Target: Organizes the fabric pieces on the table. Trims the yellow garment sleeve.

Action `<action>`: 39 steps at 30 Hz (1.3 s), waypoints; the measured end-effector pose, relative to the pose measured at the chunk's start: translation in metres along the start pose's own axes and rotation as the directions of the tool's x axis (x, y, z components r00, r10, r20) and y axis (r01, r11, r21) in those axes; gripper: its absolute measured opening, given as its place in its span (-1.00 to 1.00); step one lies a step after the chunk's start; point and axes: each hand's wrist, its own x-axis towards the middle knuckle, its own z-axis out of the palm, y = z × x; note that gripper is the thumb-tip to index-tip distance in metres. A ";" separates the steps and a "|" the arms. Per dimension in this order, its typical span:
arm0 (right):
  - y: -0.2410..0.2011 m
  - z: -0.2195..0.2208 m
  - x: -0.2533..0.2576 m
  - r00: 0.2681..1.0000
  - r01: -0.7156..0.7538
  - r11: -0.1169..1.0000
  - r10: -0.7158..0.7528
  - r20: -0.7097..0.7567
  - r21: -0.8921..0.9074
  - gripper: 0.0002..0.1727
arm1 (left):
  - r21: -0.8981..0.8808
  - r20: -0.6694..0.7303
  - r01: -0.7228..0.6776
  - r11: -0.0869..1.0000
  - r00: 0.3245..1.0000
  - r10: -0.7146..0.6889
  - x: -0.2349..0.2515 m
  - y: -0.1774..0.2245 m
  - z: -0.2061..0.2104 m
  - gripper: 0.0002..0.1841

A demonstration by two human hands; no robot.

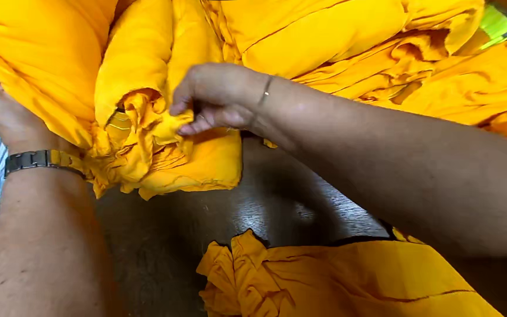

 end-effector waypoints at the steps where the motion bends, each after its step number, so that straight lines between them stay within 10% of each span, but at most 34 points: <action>1: 0.016 -0.008 -0.006 0.997 0.009 0.988 -0.019 -0.069 -0.151 -0.66 | -0.030 0.012 0.000 1.000 1.000 0.000 -0.003 0.000 -0.001 -0.58; 7: 0.128 -0.019 -0.024 0.887 -0.172 0.979 0.106 -0.449 -0.108 -0.05 | -0.035 0.050 0.044 0.998 0.998 -0.042 -0.007 -0.003 0.002 -0.58; 15: 0.099 -0.010 -0.009 0.924 -0.214 0.903 0.311 -0.224 0.372 -0.53 | -0.111 -0.102 0.075 0.991 0.991 -0.086 -0.006 0.008 0.009 -0.51; 22: 0.143 -0.021 -0.065 0.950 -0.221 0.975 0.215 -0.227 0.001 -0.82 | -0.363 -0.028 0.117 0.925 0.990 -0.136 -0.024 0.028 0.018 -0.45; 26: 0.160 -0.024 -0.136 0.980 -0.189 0.929 0.161 -0.113 -0.318 -0.86 | 0.077 0.187 -0.367 0.927 0.919 0.348 -0.082 0.071 0.055 -0.69; 30: 0.205 -0.023 -0.208 0.991 -0.001 0.582 -0.111 -0.080 -0.813 -0.78 | 0.390 0.169 -0.598 0.700 0.794 0.584 -0.134 0.053 0.113 -0.80; 33: 0.244 -0.017 -0.263 0.910 0.119 0.323 -0.414 -0.027 -0.939 -0.47 | 0.377 0.159 -0.550 0.745 0.831 0.533 -0.135 0.050 0.121 -0.82; 39: 0.235 -0.049 -0.380 0.916 -0.099 0.403 -0.321 -0.242 -0.910 -0.18 | 0.364 0.359 -0.423 0.830 0.886 0.294 -0.157 0.096 0.096 -0.46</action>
